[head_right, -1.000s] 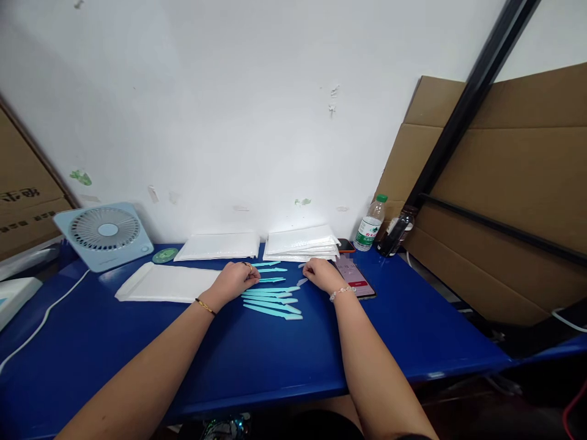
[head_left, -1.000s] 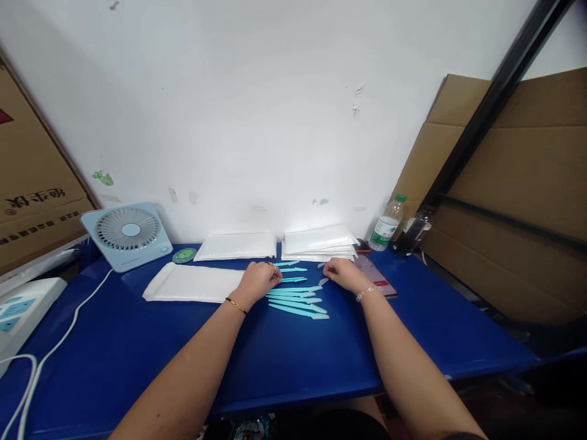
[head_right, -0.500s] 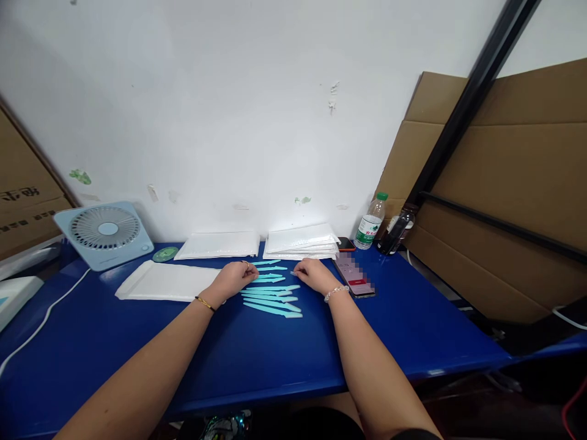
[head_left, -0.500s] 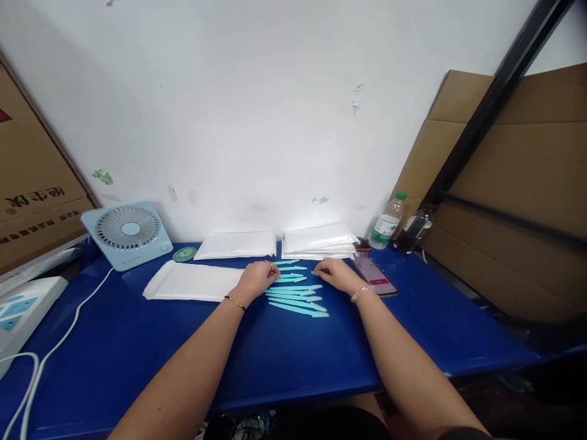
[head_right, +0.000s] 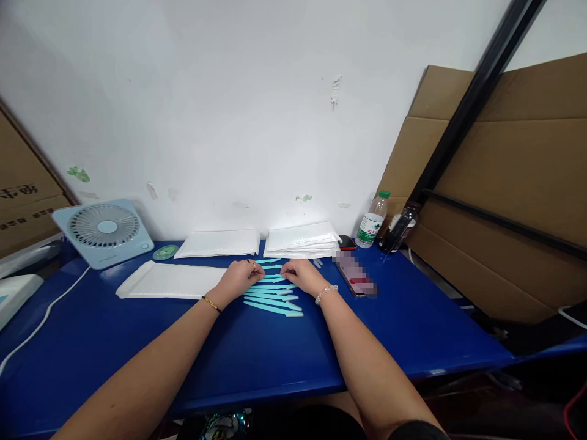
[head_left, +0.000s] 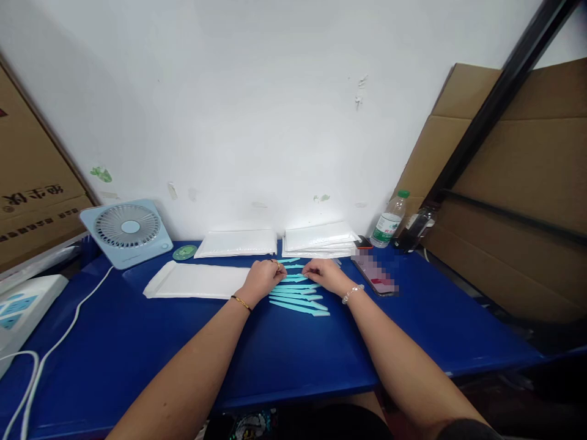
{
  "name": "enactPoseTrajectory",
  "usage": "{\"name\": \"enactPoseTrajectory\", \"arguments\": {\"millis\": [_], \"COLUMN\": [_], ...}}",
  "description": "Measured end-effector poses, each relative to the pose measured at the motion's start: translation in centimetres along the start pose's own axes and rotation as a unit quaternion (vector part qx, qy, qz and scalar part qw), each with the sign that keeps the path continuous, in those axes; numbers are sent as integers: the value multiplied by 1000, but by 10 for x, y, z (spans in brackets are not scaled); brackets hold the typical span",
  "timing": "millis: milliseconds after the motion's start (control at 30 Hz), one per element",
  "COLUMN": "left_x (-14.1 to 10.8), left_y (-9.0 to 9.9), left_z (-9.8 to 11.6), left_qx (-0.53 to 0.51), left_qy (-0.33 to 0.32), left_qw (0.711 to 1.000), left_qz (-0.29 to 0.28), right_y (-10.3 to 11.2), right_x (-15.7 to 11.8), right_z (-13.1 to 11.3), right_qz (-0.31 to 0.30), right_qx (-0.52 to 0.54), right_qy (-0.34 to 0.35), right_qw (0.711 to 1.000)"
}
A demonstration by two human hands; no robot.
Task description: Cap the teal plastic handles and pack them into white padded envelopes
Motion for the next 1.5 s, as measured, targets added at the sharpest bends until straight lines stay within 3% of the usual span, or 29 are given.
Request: {"name": "enactPoseTrajectory", "arguments": {"millis": [100, 200, 300, 433, 667, 900, 1267, 1500], "left_x": [0, -3, -6, -8, -7, -6, -3, 0], "left_y": [3, 12, 18, 17, 15, 16, 9, 9], "left_z": [5, 5, 3, 2, 3, 3, 4, 5], "left_qx": [-1, -13, -28, -32, -49, -20, 39, 53], "left_qy": [-6, 0, -26, -52, -50, -49, -77, -88], "left_qw": [1000, 999, 999, 998, 997, 998, 996, 994], "left_qz": [7, 43, 18, -32, -39, -39, -23, -24], "right_y": [6, 23, 32, 24, 21, 29, 13, 15], "right_x": [0, -2, -2, 0, 2, -6, -8, -9], "right_z": [3, 18, 34, 41, 37, 34, 16, 14], "right_qz": [-1, 70, 99, 67, 51, 28, -14, -21], "right_qx": [4, -12, -48, -88, -122, -81, 40, 44], "right_qy": [-2, -28, -52, -47, -43, -70, -1, -13], "right_qw": [1000, 997, 993, 993, 990, 994, 999, 999]}}
Point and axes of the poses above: each hand's wrist, its own x-axis towards the middle knuckle, its own y-axis out of the back of the hand, z = x × y, the point moved 3 cm from there along x, towards the middle knuckle, and after that the axes turned 11 degrees about -y, right-handed, at the moved point
